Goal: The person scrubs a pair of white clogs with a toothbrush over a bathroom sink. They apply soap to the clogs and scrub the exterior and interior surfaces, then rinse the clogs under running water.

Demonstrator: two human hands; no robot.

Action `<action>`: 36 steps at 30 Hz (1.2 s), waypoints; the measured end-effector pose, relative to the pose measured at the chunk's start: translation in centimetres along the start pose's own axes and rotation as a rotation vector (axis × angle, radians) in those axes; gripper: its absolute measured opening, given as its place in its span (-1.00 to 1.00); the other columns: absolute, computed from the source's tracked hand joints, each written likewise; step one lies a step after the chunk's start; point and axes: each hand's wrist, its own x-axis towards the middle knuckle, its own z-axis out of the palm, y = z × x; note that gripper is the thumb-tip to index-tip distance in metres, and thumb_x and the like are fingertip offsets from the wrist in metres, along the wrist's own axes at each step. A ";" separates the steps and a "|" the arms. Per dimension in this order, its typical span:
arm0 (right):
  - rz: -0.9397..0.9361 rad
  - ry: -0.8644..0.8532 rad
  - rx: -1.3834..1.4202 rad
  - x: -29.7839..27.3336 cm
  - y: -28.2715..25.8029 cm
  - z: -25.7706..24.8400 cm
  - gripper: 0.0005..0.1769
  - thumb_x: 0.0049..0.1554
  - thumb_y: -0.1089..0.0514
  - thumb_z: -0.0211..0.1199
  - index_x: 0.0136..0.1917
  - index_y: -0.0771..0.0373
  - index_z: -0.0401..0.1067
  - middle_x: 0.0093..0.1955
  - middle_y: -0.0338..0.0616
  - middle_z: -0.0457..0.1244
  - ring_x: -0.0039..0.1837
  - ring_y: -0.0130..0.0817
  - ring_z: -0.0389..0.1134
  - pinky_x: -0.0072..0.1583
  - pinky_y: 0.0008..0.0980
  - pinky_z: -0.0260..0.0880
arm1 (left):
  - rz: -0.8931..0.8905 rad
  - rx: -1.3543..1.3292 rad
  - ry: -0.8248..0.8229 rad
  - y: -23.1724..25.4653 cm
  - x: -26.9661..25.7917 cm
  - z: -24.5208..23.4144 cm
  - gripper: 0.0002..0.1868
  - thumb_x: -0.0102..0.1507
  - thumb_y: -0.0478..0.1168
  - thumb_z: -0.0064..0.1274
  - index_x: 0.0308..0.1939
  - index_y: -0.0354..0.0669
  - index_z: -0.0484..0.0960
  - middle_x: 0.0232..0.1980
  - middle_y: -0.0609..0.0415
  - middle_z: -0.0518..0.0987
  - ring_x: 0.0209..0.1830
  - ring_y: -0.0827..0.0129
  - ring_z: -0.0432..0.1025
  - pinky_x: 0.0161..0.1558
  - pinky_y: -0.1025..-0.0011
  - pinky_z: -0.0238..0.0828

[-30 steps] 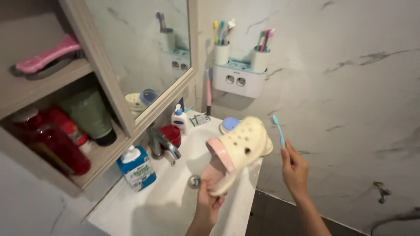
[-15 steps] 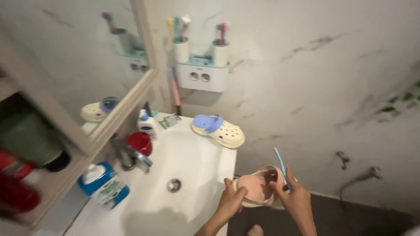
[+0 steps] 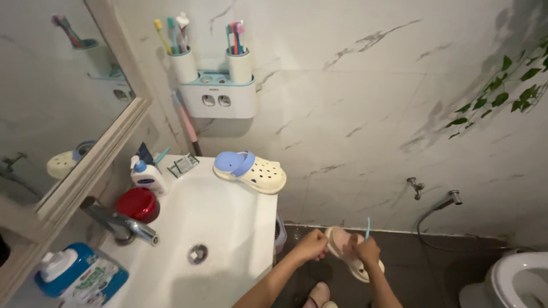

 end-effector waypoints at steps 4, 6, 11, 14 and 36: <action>0.152 -0.015 -0.059 1.8 1.5 0.8 -0.31 -0.07 -0.19 0.51 0.15 0.35 0.54 0.10 0.21 0.43 0.16 0.11 0.49 0.14 -0.06 0.52 | -0.072 0.016 -0.011 0.4 -0.2 -0.3 -0.73 0.36 -0.04 -0.09 -0.04 -0.16 0.44 -0.21 0.07 0.63 -0.42 0.49 0.45 -0.40 0.47 0.43; 0.176 0.020 -0.078 2.9 2.6 0.6 -0.29 -0.05 -0.22 0.52 0.13 0.39 0.58 0.12 0.23 0.44 0.19 0.12 0.49 0.16 -0.08 0.52 | -0.087 -0.010 -0.024 0.1 -0.1 -0.2 -0.74 0.36 -0.05 -0.10 -0.04 -0.14 0.44 -0.20 0.06 0.64 -0.43 0.49 0.44 -0.40 0.47 0.41; 0.194 0.194 0.166 5.8 2.5 -0.8 -0.42 0.07 -0.09 0.46 0.15 0.42 0.50 0.10 0.28 0.40 0.13 0.17 0.47 0.12 -0.04 0.48 | -0.047 -0.020 -0.001 -0.6 0.5 -0.5 -0.74 0.39 -0.04 -0.10 -0.02 -0.15 0.46 -0.19 0.04 0.65 -0.42 0.50 0.44 -0.38 0.48 0.42; 0.154 0.251 0.420 8.0 1.6 -1.4 -0.54 0.11 0.02 0.35 0.18 0.34 0.44 0.07 0.23 0.38 0.06 0.15 0.45 0.06 -0.02 0.44 | 0.082 0.045 0.057 0.0 0.3 -1.9 -0.75 0.39 -0.07 -0.08 -0.04 -0.17 0.49 -0.21 0.00 0.65 -0.37 0.40 0.50 -0.33 0.43 0.46; -0.200 -0.335 1.094 -8.4 -14.5 11.9 -0.78 0.27 0.13 0.14 0.15 0.20 0.48 -0.33 -0.40 0.15 -0.31 -0.63 0.11 -0.29 -0.56 0.09 | 0.312 0.802 1.083 10.7 -2.5 -21.8 -0.35 0.13 -0.10 0.28 0.22 -0.33 0.46 0.18 -0.18 0.50 0.20 -0.12 0.30 0.12 -0.12 0.27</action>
